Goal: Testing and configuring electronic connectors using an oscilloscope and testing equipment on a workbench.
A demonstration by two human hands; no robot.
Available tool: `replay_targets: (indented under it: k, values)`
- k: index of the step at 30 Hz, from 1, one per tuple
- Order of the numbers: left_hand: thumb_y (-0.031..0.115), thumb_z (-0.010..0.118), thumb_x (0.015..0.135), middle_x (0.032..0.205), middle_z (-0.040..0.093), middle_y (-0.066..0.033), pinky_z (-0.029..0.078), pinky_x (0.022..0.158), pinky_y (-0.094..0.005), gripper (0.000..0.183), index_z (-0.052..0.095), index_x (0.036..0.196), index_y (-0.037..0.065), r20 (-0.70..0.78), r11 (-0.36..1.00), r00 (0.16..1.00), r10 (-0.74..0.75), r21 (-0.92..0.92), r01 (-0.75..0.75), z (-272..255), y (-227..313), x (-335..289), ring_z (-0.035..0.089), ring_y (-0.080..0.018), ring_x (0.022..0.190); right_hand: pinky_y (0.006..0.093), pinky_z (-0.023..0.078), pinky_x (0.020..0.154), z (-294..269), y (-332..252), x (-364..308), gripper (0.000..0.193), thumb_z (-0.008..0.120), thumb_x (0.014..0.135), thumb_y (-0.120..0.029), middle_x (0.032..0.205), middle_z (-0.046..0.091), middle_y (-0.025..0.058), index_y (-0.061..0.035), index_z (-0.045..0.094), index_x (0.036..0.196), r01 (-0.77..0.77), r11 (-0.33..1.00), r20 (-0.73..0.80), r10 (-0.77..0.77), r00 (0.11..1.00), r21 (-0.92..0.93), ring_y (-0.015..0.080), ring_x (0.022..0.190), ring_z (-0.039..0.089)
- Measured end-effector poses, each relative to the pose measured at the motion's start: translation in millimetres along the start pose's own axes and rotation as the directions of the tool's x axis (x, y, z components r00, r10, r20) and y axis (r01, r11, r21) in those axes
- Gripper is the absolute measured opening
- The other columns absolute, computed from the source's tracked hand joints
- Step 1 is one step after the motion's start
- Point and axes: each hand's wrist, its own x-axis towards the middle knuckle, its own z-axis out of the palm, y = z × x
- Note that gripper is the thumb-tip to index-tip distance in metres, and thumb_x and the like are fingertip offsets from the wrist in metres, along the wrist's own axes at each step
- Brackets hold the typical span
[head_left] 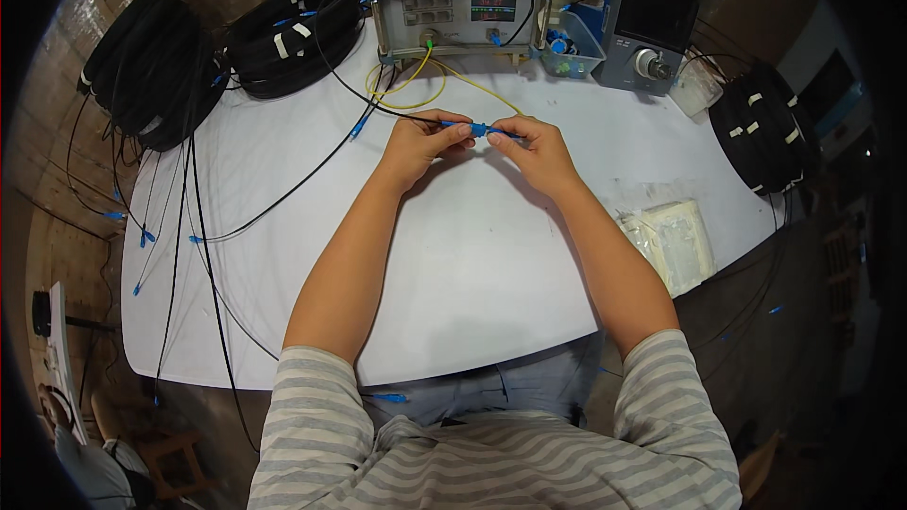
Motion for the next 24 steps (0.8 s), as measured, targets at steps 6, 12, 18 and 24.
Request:
replay_targets:
  k: [6, 12, 18, 24]
  values:
    - [0.015, 0.073, 0.086, 0.091, 0.069, -0.0109, 0.055, 0.072, -0.0257, 0.026, 0.067, 0.103, -0.004, 0.013, 1.0, 1.0, 0.008, 0.019, -0.008, 1.4, 0.6, 0.9, 0.067, -0.0158, 0.081, 0.0291, 0.046, 0.073, 1.0, -0.7, 0.0, 0.02, 0.071, 0.086, -0.016, 0.088, 0.067, 0.0068, 0.0009, 0.07, 0.097, 0.017, 0.999, 0.015, -0.018, 1.0, 0.028, 0.0151, 0.084, 0.06]
    - [0.014, 0.074, 0.085, 0.09, 0.069, -0.0104, 0.054, 0.071, -0.0247, 0.027, 0.067, 0.103, -0.005, -0.012, 1.0, 1.0, 0.002, 0.02, -0.001, 5.4, -0.1, 0.6, 0.066, -0.0147, 0.08, 0.0286, 0.047, 0.073, 3.0, 1.7, -1.1, 0.02, 0.071, 0.086, -0.015, 0.088, 0.067, 0.0073, 0.0016, 0.07, 0.098, 0.041, 0.999, -0.006, -0.041, 0.999, -0.002, 0.0149, 0.083, 0.06]
    - [0.016, 0.073, 0.086, 0.089, 0.069, -0.0113, 0.055, 0.069, -0.0248, 0.026, 0.066, 0.101, -0.004, -0.093, 1.0, 0.996, 0.015, -0.02, -0.017, 3.4, -4.6, 2.1, 0.066, -0.0146, 0.076, 0.0313, 0.048, 0.074, 11.3, -2.2, 2.5, 0.021, 0.072, 0.083, -0.017, 0.089, 0.068, 0.0099, -0.0033, 0.071, 0.098, 0.085, 0.99, -0.101, -0.096, 0.99, -0.109, 0.0223, 0.083, 0.062]
    - [0.022, 0.07, 0.089, 0.085, 0.069, -0.0105, 0.056, 0.065, -0.0275, 0.027, 0.064, 0.099, -0.003, -0.12, 1.0, 0.993, -0.004, -0.006, 0.003, 7.2, -3.3, 2.6, 0.066, -0.0161, 0.073, 0.0319, 0.049, 0.08, 11.8, -2.2, 0.8, 0.022, 0.073, 0.082, -0.011, 0.094, 0.067, 0.0114, -0.0041, 0.068, 0.102, 0.106, 0.963, -0.177, -0.152, 0.972, -0.248, 0.0223, 0.088, 0.065]
